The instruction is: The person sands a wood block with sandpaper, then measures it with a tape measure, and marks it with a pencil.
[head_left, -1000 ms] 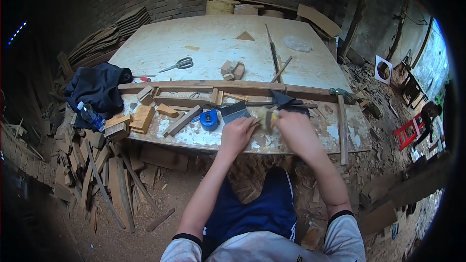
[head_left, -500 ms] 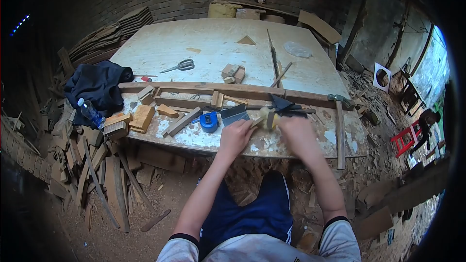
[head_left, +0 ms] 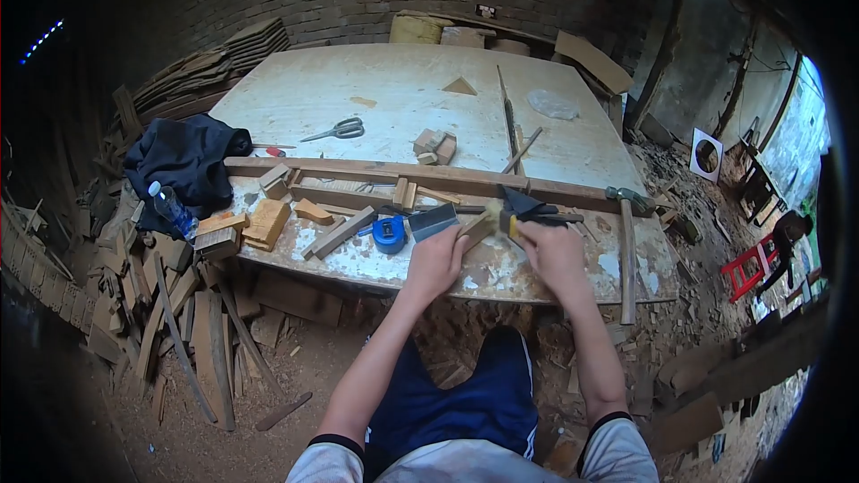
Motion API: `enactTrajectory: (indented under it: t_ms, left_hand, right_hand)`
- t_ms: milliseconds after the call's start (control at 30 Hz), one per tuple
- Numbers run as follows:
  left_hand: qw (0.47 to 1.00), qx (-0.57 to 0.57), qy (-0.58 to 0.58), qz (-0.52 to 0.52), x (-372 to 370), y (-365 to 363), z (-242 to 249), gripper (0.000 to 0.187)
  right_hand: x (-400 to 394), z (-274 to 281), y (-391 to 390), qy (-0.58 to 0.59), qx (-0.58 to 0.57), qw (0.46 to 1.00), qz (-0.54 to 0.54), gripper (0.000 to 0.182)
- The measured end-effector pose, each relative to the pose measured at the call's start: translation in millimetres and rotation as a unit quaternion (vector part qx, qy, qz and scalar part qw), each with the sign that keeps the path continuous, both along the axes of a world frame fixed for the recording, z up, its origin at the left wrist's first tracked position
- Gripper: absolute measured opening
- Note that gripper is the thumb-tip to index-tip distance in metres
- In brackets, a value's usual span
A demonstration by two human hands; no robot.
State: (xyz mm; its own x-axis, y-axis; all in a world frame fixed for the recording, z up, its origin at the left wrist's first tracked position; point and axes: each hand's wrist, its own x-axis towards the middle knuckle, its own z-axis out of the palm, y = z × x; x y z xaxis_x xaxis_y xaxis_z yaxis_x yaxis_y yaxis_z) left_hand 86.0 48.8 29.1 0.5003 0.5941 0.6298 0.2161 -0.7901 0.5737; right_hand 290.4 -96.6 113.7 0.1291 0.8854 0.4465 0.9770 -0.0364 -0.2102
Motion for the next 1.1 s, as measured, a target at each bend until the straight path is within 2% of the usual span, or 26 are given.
enactTrajectory:
  t_ms: [67,100,200,233,333,367,467,500,600,633,733,767,867,900,1000,1100]
  left_hand:
    - [0.999,-0.035,-0.010,0.007,-1,6,-6,0.022]
    - [0.999,-0.045,-0.012,0.009,-2,7,-5,0.023]
    - [0.997,-0.075,-0.016,0.002,-4,8,-5,0.025]
    - [0.996,-0.081,-0.022,-0.003,-4,6,-2,0.025]
    - [0.994,-0.102,-0.045,-0.003,-4,10,-3,0.026]
    - [0.991,-0.117,-0.057,-0.006,-4,12,-5,0.026]
    - [0.989,-0.133,-0.066,-0.011,-5,12,-6,0.026]
    - [0.990,-0.123,-0.061,-0.011,-4,12,-7,0.026]
    - [0.990,-0.126,-0.059,-0.014,-4,13,-3,0.027]
    - [0.988,-0.139,-0.059,-0.017,-5,12,0,0.027]
    - [0.984,-0.165,-0.065,-0.017,-6,11,0,0.028]
    - [0.986,-0.154,-0.068,-0.018,-4,13,-4,0.029]
    - [0.985,-0.157,-0.067,-0.011,-5,16,-7,0.031]
    - [0.983,-0.165,-0.075,-0.013,-5,18,-8,0.031]
    - [0.974,-0.204,-0.099,-0.011,-3,19,-11,0.032]
    - [0.975,-0.195,-0.102,0.006,-4,18,-7,0.032]
  right_hand:
    - [-15,-14,-4,0.029,-0.043,0.998,0.041,0.024]
    - [-25,-17,-8,0.022,0.071,0.990,0.124,0.026]
    - [-18,-9,-6,0.102,0.050,0.993,0.011,0.028]
    - [-18,-9,-2,0.067,0.056,0.995,-0.056,0.028]
    - [-40,-21,-12,0.073,0.029,0.995,0.056,0.026]
    - [-38,-29,-10,0.055,0.087,0.985,0.135,0.026]
    - [-29,-20,-11,0.129,0.055,0.990,-0.014,0.026]
    - [-30,-25,-8,0.111,0.078,0.989,-0.054,0.028]
    - [-50,-32,-22,0.110,0.033,0.992,0.043,0.029]
    - [-46,-34,-22,0.147,0.030,0.987,0.051,0.028]
    - [-26,-35,-14,0.114,0.095,0.987,-0.062,0.027]
    - [-28,-34,-15,0.137,0.017,0.986,-0.096,0.029]
    - [-32,-53,-22,0.131,0.068,0.989,0.031,0.030]
    - [-31,-50,-23,0.180,0.046,0.983,0.017,0.030]
    - [-17,-46,-26,0.223,0.071,0.968,-0.088,0.029]
    - [-15,-54,-28,0.199,0.104,0.969,-0.100,0.029]
